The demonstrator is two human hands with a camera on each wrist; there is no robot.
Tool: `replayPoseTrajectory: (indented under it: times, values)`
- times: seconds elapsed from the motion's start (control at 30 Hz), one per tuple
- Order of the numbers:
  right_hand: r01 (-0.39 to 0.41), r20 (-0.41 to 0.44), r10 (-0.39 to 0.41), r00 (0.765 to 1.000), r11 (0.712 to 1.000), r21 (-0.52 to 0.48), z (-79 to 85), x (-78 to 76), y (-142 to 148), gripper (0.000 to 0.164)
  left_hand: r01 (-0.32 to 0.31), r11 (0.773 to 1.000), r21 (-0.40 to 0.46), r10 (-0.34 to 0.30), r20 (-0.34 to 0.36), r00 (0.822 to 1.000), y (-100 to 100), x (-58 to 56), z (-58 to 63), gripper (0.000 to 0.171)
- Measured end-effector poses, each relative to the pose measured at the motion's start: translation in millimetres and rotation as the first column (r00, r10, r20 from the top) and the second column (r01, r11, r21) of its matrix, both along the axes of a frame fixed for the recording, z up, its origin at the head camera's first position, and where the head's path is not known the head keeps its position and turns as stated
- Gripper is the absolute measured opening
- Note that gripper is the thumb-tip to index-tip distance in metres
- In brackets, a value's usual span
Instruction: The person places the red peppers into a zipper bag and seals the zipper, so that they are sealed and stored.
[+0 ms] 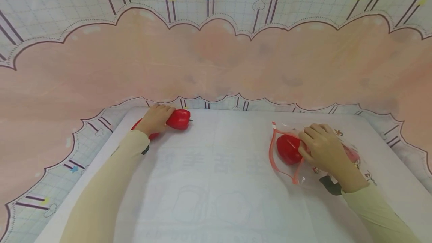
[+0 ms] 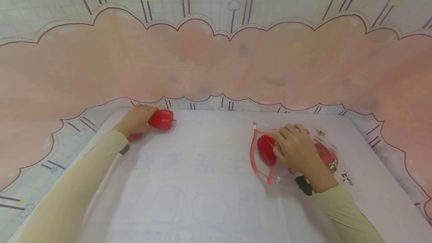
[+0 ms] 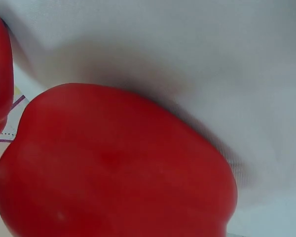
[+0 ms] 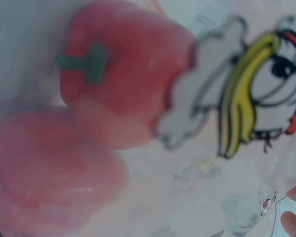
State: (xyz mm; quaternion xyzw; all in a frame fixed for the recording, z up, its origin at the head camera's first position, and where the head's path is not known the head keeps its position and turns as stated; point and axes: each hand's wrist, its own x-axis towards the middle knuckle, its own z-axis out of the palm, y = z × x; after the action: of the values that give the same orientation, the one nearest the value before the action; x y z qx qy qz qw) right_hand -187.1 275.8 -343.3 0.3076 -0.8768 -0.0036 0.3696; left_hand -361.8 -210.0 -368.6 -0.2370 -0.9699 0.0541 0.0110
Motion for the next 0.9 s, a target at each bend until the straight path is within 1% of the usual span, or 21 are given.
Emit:
replayPoseTrajectory:
  times: [0.1,0.3,0.47,0.53,0.6,0.73,0.9]
  values:
    - [0.006,0.006,-0.006,1.0,1.0,0.0,-0.5,0.3,0,0.023,0.018,1.0,0.005,-0.018,-0.009,1.0,0,2.0,0.8,0.08]
    - [0.003,0.006,-0.003,1.0,1.0,0.0,-1.0,-0.2,0,0.023,0.071,0.997,0.01,-0.071,-0.013,0.997,1,5.8,2.2,0.076]
    - [0.007,0.005,-0.007,1.0,1.0,0.006,-0.9,-0.1,0,0.023,0.109,0.994,-0.011,-0.109,-0.026,0.994,5,10.6,6.5,0.073]
    - [0.009,0.004,-0.009,1.0,1.0,0.008,-0.6,0.0,0,0.023,0.144,0.989,-0.03,-0.145,-0.047,0.988,7,13.1,8.8,0.073]
    - [0.01,0.003,-0.01,1.0,1.0,0.008,-0.3,0.2,-1,0.024,0.188,0.981,-0.054,-0.192,-0.078,0.978,11,15.9,10.9,0.072]
    - [0.012,0.003,-0.012,1.0,1.0,0.009,0.5,0.5,-1,0.024,0.277,0.957,-0.086,-0.287,-0.149,0.946,20,21.7,14.3,0.068]
    - [0.015,0.005,-0.015,1.0,1.0,0.013,2.3,0.7,-1,0.025,0.352,0.932,-0.085,-0.362,-0.202,0.91,35,30.7,17.3,0.065]
